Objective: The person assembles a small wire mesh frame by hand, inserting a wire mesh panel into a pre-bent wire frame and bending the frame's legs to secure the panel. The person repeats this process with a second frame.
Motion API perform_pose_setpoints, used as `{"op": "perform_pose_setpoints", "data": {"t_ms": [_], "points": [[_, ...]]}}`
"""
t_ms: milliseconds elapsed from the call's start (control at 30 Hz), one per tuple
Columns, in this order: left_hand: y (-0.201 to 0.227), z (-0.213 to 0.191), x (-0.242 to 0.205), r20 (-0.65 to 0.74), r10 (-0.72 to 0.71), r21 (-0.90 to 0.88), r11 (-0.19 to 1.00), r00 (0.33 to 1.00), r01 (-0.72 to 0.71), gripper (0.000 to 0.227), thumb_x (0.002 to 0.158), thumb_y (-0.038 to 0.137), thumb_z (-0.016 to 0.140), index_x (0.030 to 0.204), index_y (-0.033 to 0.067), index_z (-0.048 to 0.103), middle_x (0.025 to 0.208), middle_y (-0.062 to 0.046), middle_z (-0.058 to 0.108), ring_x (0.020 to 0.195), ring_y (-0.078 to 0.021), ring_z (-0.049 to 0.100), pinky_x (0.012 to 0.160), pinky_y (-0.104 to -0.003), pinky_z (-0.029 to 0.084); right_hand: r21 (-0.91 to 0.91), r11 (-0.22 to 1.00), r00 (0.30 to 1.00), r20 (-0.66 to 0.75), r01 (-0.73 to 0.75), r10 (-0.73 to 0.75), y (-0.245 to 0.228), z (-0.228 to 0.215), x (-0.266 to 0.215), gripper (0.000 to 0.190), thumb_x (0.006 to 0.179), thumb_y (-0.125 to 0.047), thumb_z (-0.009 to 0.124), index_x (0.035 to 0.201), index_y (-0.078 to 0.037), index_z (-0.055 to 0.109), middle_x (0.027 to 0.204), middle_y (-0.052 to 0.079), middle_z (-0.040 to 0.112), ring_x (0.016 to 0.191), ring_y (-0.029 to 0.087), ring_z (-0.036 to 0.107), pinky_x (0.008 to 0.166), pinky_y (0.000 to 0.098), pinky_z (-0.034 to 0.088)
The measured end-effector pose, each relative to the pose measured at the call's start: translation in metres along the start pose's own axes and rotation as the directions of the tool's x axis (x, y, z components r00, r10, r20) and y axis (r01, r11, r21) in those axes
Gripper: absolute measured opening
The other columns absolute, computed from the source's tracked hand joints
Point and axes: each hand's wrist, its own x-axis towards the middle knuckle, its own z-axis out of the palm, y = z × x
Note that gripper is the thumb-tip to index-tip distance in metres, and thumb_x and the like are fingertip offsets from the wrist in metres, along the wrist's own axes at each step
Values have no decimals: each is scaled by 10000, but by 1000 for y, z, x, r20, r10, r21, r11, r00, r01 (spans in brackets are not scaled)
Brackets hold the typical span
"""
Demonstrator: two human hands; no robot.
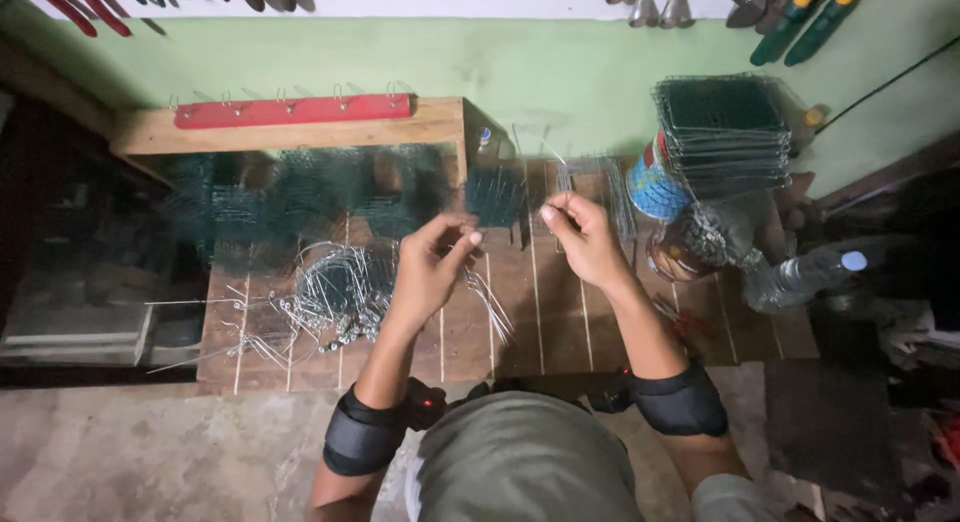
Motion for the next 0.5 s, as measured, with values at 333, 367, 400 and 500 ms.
{"op": "perform_pose_setpoints", "data": {"t_ms": [333, 367, 400, 500], "points": [[-39, 12, 42, -16, 56, -192, 980, 998, -58, 136, 1041, 126, 666, 989, 0, 661, 877, -27, 714, 807, -82, 635, 748, -243, 528, 154, 983, 995, 31, -98, 94, -10, -38, 13, 356, 1130, -281, 392, 1277, -47, 617, 730, -27, 600, 585, 18, 387, 542, 188, 310], [-39, 17, 46, -46, 57, -240, 968, 997, -67, 135, 1033, 134, 666, 988, 7, 663, 882, -23, 715, 816, -78, 636, 765, -241, 529, 137, 986, 995, 62, -91, 83, -6, -40, 15, 368, 1139, -284, 392, 1295, -35, 613, 736, -19, 607, 599, 19, 400, 556, 189, 321], [-39, 21, 49, -76, 57, -288, 955, 995, -77, 134, 1024, 142, 665, 987, 13, 665, 887, -18, 717, 825, -74, 637, 782, -239, 531, 119, 989, 993, 94, -84, 73, -4, -41, 17, 380, 1148, -287, 393, 1313, -22, 609, 743, -12, 614, 613, 19, 412, 570, 190, 333], [-33, 31, 54, -137, 125, -217, 964, 983, -153, 123, 1026, 119, 683, 1005, -2, 676, 929, -18, 702, 870, -65, 603, 809, -228, 497, 122, 991, 995, 89, -64, 53, 0, -41, 24, 382, 1152, -289, 372, 1315, -30, 602, 742, -13, 618, 609, 17, 422, 565, 189, 327]]}}
